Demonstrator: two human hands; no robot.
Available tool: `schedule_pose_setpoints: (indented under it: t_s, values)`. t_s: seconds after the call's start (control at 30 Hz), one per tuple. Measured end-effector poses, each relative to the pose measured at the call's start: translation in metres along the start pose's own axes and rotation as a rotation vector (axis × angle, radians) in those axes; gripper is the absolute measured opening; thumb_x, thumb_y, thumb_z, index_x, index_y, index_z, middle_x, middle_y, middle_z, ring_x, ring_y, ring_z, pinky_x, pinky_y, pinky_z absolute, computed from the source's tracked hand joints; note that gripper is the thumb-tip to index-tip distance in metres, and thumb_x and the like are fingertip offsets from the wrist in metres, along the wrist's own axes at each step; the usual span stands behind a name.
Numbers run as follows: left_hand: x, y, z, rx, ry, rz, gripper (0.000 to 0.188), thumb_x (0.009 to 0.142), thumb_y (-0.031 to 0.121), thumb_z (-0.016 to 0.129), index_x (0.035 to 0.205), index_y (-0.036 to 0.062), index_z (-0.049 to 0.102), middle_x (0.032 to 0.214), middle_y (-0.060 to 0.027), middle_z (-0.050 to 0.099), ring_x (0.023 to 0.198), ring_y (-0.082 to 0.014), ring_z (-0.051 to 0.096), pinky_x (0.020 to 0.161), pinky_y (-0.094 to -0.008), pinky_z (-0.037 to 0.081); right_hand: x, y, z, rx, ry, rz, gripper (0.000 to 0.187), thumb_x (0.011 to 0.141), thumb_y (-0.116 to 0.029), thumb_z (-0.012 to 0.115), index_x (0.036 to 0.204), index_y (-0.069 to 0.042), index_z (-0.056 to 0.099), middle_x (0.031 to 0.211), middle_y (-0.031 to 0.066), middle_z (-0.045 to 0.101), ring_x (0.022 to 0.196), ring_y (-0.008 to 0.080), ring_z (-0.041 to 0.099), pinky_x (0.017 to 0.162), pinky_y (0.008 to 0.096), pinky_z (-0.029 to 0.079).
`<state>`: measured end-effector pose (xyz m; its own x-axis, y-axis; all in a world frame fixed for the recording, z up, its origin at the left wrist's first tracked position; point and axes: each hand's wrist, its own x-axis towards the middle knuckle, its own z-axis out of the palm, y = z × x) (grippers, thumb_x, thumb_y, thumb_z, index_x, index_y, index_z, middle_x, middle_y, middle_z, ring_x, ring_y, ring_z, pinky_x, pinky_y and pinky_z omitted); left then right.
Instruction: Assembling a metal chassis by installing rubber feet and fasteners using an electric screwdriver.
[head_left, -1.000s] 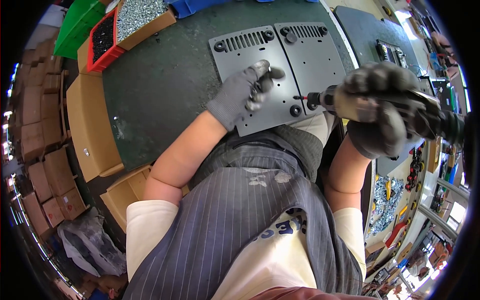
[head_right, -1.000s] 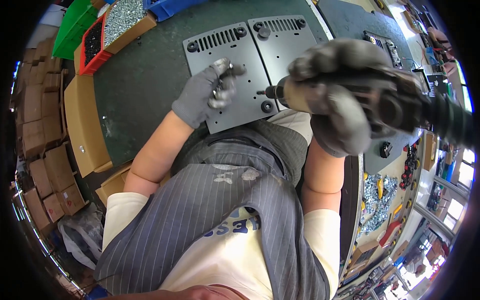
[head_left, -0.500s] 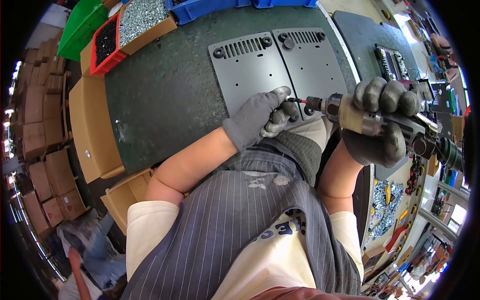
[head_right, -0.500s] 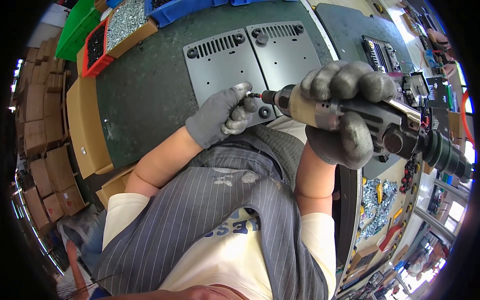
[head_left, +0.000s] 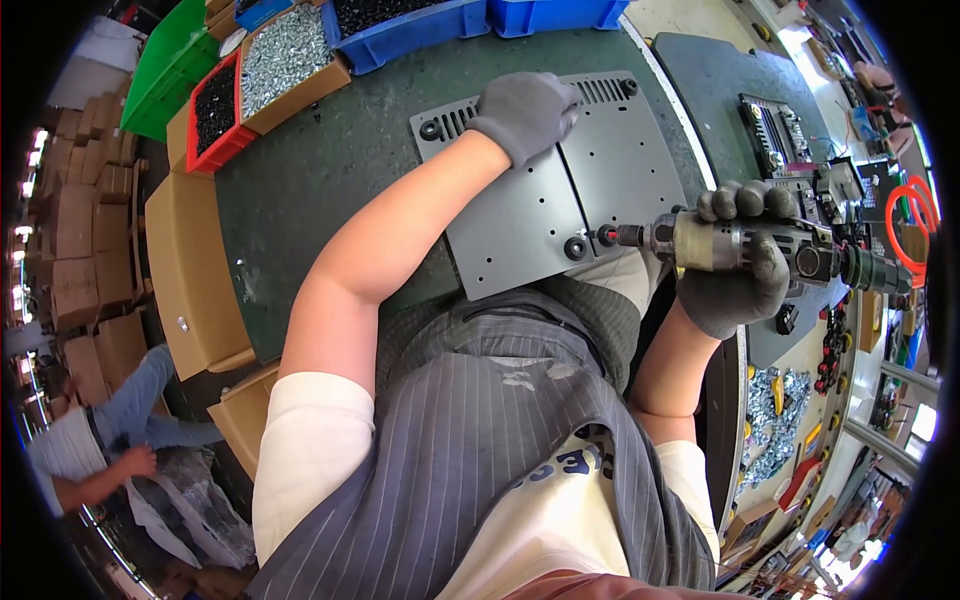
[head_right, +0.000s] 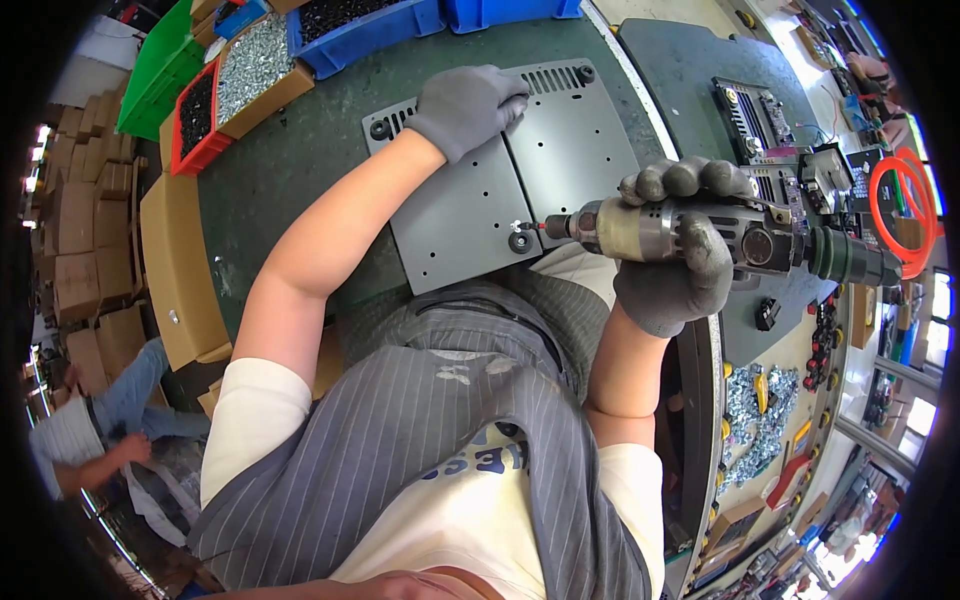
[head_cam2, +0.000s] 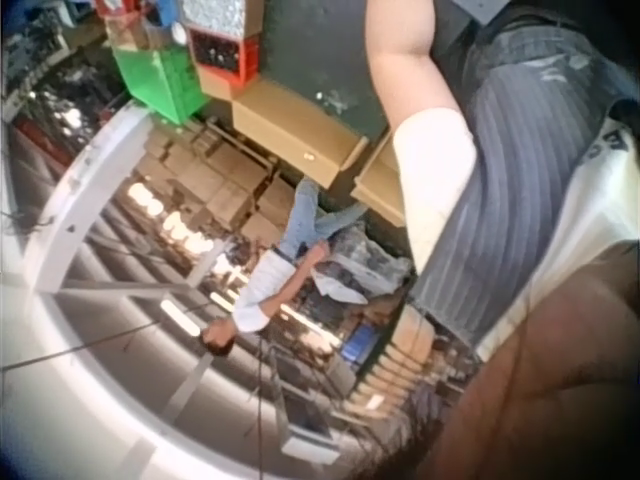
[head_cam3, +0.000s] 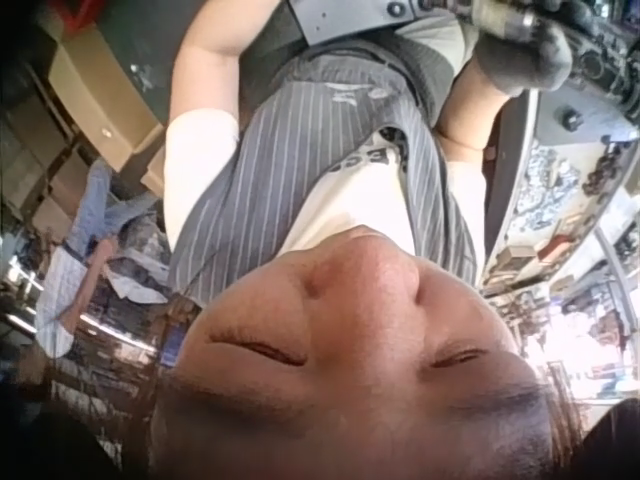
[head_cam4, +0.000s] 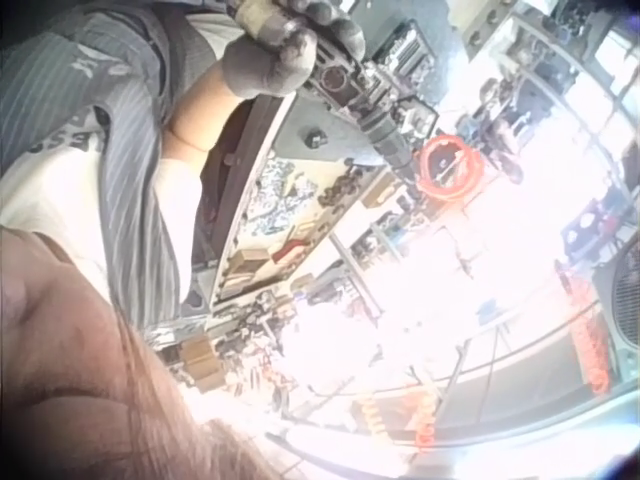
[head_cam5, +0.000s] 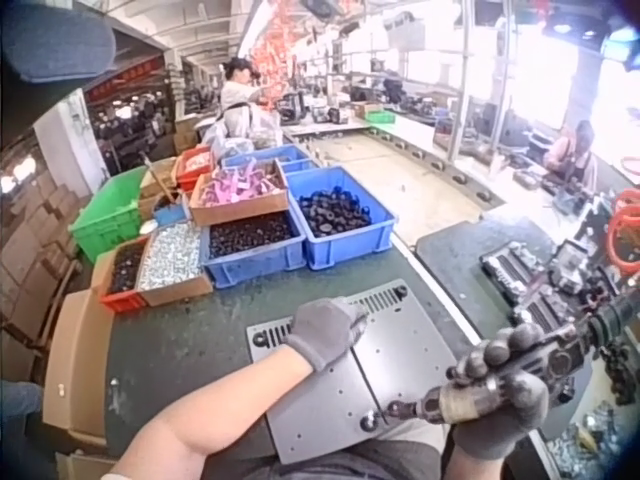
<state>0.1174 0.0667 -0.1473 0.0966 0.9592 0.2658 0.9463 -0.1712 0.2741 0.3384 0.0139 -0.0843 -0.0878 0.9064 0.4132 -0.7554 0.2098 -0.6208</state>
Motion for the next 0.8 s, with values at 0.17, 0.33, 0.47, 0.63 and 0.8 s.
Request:
schedule_pose_setpoints:
  t_s: [0.17,0.33,0.47,0.63,0.8]
  values:
    - [-0.031,-0.014,-0.04,-0.589,-0.463,-0.15,0.027,0.08,0.032,0.06,0.092,0.0091,0.068,0.082,-0.0068,0.065,0.078,-0.017,0.061,0.07,-0.0325,0.047,-0.005,-0.004,0.002,0.02,-0.062,0.061,0.044,0.069,-0.015,0.058,0.112,-0.007,0.048,0.096,0.0112,0.052,0.082,0.0245,0.052,0.074,0.038,0.043]
    - [-0.099,-0.026,-0.06,-0.517,-0.638,-0.302,0.032,0.079,0.034,0.063,0.093,0.0057,0.067,0.086,-0.0098,0.066,0.077,-0.0192,0.061,0.072,-0.0309,0.047,-0.009,0.005,0.011,0.051,-0.185,0.142,0.047,0.07,-0.013,0.059,0.114,-0.007,0.047,0.097,0.0114,0.051,0.084,0.0247,0.05,0.074,0.0373,0.041]
    - [-0.122,-0.01,-0.05,-0.382,-0.246,-0.351,0.035,0.078,0.036,0.064,0.101,0.0092,0.065,0.088,-0.0125,0.065,0.079,-0.0244,0.062,0.073,-0.0334,0.048,-0.008,0.013,0.021,0.076,-0.201,0.189,0.045,0.072,-0.012,0.059,0.115,-0.007,0.048,0.098,0.0115,0.052,0.087,0.0252,0.051,0.078,0.039,0.042]
    - [-0.155,-0.005,-0.053,-0.467,-0.225,-0.282,0.037,0.073,0.03,0.067,0.105,0.0122,0.063,0.091,-0.0102,0.064,0.076,-0.0236,0.062,0.069,-0.0339,0.048,-0.013,0.021,0.033,0.095,-0.255,0.249,0.045,0.072,-0.013,0.059,0.115,-0.006,0.048,0.099,0.0125,0.052,0.087,0.0255,0.052,0.078,0.0393,0.043]
    - [-0.192,0.013,-0.065,-0.452,-0.186,-0.257,0.033,0.076,0.031,0.063,0.105,0.0148,0.064,0.088,-0.0085,0.064,0.074,-0.0227,0.062,0.065,-0.0317,0.049,-0.024,0.033,0.053,0.012,-0.321,0.296,0.043,0.07,-0.008,0.061,0.111,-0.006,0.047,0.095,0.0125,0.053,0.084,0.0256,0.053,0.079,0.0413,0.045]
